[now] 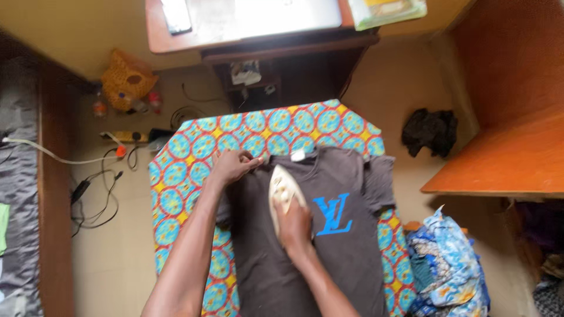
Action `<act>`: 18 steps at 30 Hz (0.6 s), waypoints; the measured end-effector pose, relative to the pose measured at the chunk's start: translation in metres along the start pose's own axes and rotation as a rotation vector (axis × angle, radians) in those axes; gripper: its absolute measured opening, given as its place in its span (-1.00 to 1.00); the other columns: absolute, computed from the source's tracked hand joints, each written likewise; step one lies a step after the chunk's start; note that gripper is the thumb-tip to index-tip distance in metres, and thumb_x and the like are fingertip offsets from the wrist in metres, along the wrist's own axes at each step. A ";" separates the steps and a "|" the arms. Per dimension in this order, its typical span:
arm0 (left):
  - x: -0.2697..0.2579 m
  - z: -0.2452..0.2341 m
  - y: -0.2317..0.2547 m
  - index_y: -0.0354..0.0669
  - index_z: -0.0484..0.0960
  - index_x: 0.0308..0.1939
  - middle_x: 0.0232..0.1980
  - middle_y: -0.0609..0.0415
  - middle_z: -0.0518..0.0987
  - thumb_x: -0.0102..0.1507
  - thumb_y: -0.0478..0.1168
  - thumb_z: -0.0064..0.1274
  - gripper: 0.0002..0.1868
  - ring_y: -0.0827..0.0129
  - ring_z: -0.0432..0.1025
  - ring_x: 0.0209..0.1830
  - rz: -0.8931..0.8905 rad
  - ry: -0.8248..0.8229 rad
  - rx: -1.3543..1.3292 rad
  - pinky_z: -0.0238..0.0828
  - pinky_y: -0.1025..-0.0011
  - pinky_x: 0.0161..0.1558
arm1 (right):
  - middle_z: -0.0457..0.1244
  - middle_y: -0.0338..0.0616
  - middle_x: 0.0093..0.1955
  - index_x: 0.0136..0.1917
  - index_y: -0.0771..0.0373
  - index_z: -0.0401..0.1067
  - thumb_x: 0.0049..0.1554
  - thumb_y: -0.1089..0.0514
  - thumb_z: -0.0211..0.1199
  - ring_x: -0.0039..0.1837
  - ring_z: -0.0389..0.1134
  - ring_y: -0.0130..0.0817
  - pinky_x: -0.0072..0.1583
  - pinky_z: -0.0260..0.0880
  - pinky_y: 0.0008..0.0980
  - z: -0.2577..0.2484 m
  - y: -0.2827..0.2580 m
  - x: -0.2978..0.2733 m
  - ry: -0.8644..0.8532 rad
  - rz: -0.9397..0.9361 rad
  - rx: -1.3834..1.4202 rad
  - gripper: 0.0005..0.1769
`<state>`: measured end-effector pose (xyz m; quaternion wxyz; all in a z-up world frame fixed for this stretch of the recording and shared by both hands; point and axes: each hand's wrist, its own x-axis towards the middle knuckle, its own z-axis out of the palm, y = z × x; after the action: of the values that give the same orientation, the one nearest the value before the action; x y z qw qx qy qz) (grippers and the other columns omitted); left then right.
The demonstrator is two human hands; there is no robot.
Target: The person irons a dark gray t-shirt on a patterned ironing board. They smooth the fabric with one hand while moving the iron with the other, covering the front and sleeves. The shirt remains on the board throughout the clip.
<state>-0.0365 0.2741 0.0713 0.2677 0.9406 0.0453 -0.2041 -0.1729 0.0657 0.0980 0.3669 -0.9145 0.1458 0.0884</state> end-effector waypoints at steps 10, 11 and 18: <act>-0.024 0.021 -0.075 -0.11 0.68 -0.23 -0.24 -0.04 0.65 0.16 0.23 0.25 -0.53 0.00 0.51 -0.07 0.003 0.176 0.044 0.16 -0.09 0.19 | 0.35 0.40 -0.19 -0.16 0.46 0.55 0.09 -0.29 0.34 -0.04 0.41 0.36 -0.03 0.39 0.16 0.016 -0.033 0.019 0.162 0.118 0.007 -0.34; -0.021 0.023 -0.070 -0.09 0.69 -0.23 -0.26 -0.03 0.66 0.15 0.21 0.25 -0.55 0.03 0.52 -0.08 -0.034 0.169 0.008 0.12 -0.10 0.23 | 0.36 0.39 -0.18 -0.17 0.46 0.55 0.10 -0.30 0.34 -0.04 0.41 0.35 -0.02 0.38 0.16 0.015 -0.028 -0.004 0.160 0.136 -0.021 -0.33; -0.023 0.004 -0.074 0.00 0.75 -0.18 -0.31 -0.01 0.69 0.16 0.34 0.19 -0.47 0.12 0.57 -0.17 -0.077 0.104 -0.132 0.18 -0.04 0.25 | 0.39 0.28 -0.21 -0.12 0.37 0.58 0.01 -0.22 0.33 -0.08 0.44 0.25 -0.06 0.42 0.10 0.026 -0.033 -0.088 -0.021 -0.006 0.014 -0.45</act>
<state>-0.0734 0.3359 0.0417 0.3182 0.9278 0.1086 -0.1619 -0.2463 0.1237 0.1244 0.3752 -0.9114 0.1395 0.0960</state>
